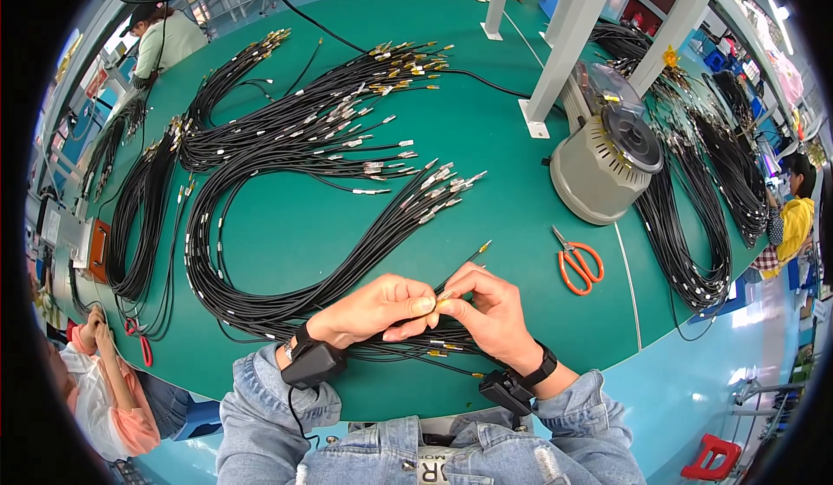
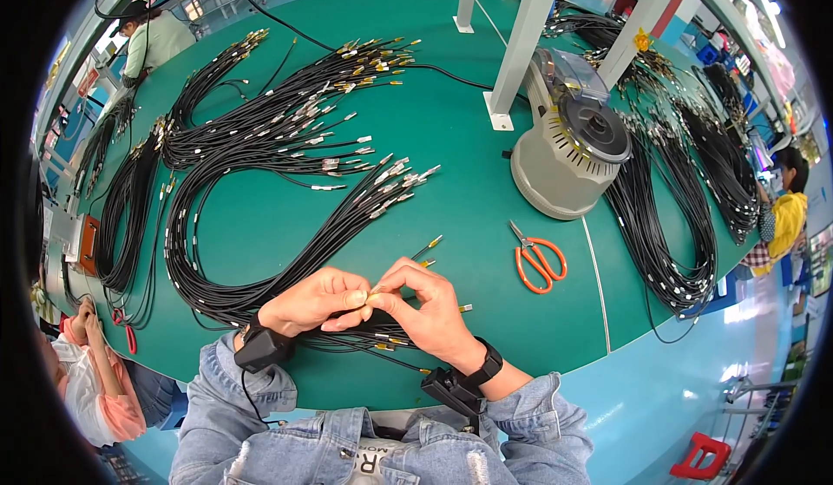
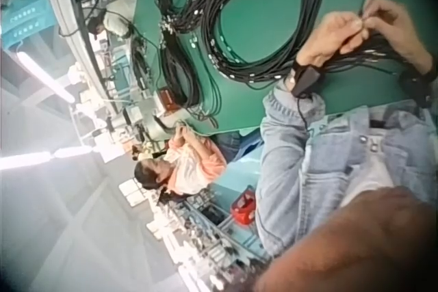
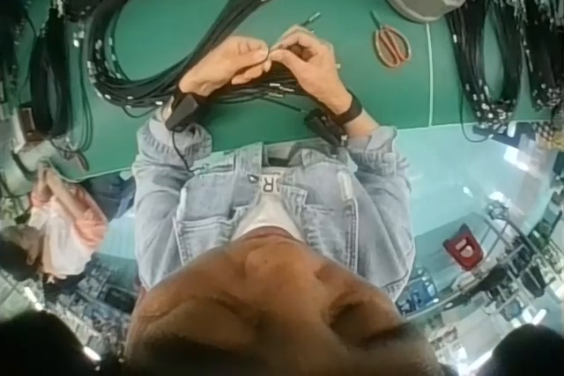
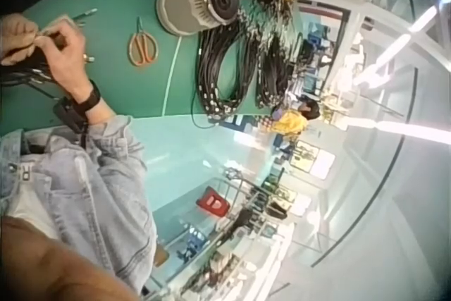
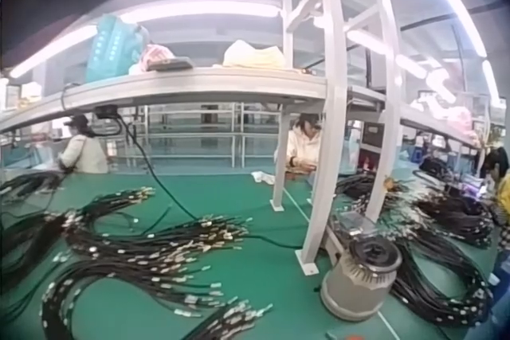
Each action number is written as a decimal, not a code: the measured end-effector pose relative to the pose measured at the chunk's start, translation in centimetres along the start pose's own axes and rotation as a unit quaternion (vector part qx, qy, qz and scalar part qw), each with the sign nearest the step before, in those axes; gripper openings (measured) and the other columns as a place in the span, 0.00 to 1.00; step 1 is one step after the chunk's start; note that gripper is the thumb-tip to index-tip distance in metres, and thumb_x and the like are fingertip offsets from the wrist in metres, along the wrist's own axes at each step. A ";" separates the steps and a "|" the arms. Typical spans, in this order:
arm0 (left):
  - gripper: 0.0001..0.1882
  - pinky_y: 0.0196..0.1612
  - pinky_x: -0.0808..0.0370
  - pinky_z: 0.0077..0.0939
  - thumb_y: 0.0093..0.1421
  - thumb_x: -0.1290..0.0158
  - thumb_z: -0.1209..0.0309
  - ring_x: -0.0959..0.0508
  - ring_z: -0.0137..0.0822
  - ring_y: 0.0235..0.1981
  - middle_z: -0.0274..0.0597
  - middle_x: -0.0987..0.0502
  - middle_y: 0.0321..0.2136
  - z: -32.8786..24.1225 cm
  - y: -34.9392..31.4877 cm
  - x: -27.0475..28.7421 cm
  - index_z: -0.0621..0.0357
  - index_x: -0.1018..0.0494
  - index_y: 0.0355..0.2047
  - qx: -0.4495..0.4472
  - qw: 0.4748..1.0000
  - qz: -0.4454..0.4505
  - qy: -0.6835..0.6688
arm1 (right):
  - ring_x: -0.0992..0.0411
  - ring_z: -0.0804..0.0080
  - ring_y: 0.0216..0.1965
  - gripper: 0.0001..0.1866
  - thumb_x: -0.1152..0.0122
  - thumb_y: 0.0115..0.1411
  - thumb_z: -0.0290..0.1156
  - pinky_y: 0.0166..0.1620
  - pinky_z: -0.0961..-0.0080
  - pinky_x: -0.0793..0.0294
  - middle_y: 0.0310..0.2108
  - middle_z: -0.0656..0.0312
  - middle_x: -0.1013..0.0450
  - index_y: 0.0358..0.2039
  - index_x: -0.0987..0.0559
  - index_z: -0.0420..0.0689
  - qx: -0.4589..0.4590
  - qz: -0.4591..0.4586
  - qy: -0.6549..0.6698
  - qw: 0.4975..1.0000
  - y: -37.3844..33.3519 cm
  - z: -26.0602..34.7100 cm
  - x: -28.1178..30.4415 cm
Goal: The person picks up a cable from a pile, slides a small yellow component onto the connector, and presses it into place by hand before repeating the process with another cable.
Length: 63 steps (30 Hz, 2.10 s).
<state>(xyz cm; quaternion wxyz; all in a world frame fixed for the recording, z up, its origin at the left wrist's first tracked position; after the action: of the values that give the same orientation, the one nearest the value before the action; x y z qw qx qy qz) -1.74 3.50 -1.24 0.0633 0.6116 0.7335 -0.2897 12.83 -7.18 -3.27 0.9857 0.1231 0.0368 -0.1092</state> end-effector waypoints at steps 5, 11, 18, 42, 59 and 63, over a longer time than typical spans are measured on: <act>0.13 0.16 0.41 0.13 0.62 0.55 0.66 0.37 0.19 0.12 0.31 0.31 0.15 -0.4 0.1 -0.2 0.64 0.30 0.29 -0.065 0.995 -0.024 0.078 | 0.34 0.80 0.28 0.05 0.41 0.53 0.25 0.33 0.82 0.34 0.25 0.64 0.31 0.24 0.27 0.38 -0.028 -0.020 0.009 0.999 -0.1 -0.5 0.2; 0.12 0.18 0.37 0.12 0.62 0.55 0.67 0.30 0.22 0.15 0.36 0.26 0.18 -0.4 0.1 -0.1 0.64 0.29 0.29 -0.084 0.984 -0.060 0.148 | 0.34 0.79 0.28 0.05 0.42 0.54 0.24 0.33 0.82 0.34 0.26 0.63 0.31 0.25 0.27 0.37 -0.060 -0.030 0.044 0.997 -0.2 -0.3 0.2; 0.12 0.18 0.36 0.13 0.62 0.56 0.67 0.30 0.23 0.15 0.39 0.25 0.18 -0.6 -0.1 0.3 0.64 0.29 0.29 -0.058 0.993 -0.014 0.100 | 0.32 0.76 0.28 0.02 0.42 0.54 0.22 0.33 0.81 0.33 0.27 0.61 0.30 0.26 0.26 0.38 -0.003 -0.020 0.064 0.998 0.0 -0.5 -0.3; 0.09 0.35 0.31 0.29 0.48 0.43 0.74 0.28 0.41 0.31 0.43 0.26 0.30 0.3 1.8 -0.9 0.61 0.28 0.29 -0.298 0.678 -0.277 0.613 | 0.39 0.82 0.23 0.10 0.50 0.61 0.31 0.28 0.84 0.39 0.23 0.67 0.34 0.33 0.26 0.37 0.065 -0.364 -0.004 0.929 1.4 5.0 13.1; 0.05 0.26 0.30 0.28 0.42 0.51 0.76 0.28 0.36 0.26 0.39 0.33 0.20 0.4 2.5 2.2 0.57 0.35 0.22 -0.179 0.467 -0.385 0.776 | 0.54 0.87 0.12 0.06 0.49 0.60 0.29 0.18 0.86 0.53 0.13 0.75 0.50 0.27 0.31 0.43 0.024 -0.306 0.238 0.922 4.8 4.7 18.4; 0.06 0.29 0.31 0.29 0.43 0.51 0.74 0.29 0.38 0.28 0.39 0.33 0.22 0.1 2.5 0.4 0.58 0.34 0.23 -0.172 0.477 -0.377 0.775 | 0.53 0.86 0.14 0.08 0.54 0.62 0.29 0.21 0.85 0.51 0.14 0.73 0.50 0.27 0.32 0.42 0.105 -0.207 0.287 0.929 4.3 7.5 15.7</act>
<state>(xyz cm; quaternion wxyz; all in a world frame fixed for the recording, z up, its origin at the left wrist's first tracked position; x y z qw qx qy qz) 0.50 4.00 -2.39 -0.5425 0.2283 0.6793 0.4382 29.39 -8.27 3.41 0.8700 0.2412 0.3314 -0.2739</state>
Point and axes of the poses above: each hand's wrist, its own y-axis towards the middle knuckle, its own x-axis out of the back of the hand, z = x × y, the point moved 1 cm from there along y, towards the middle knuckle
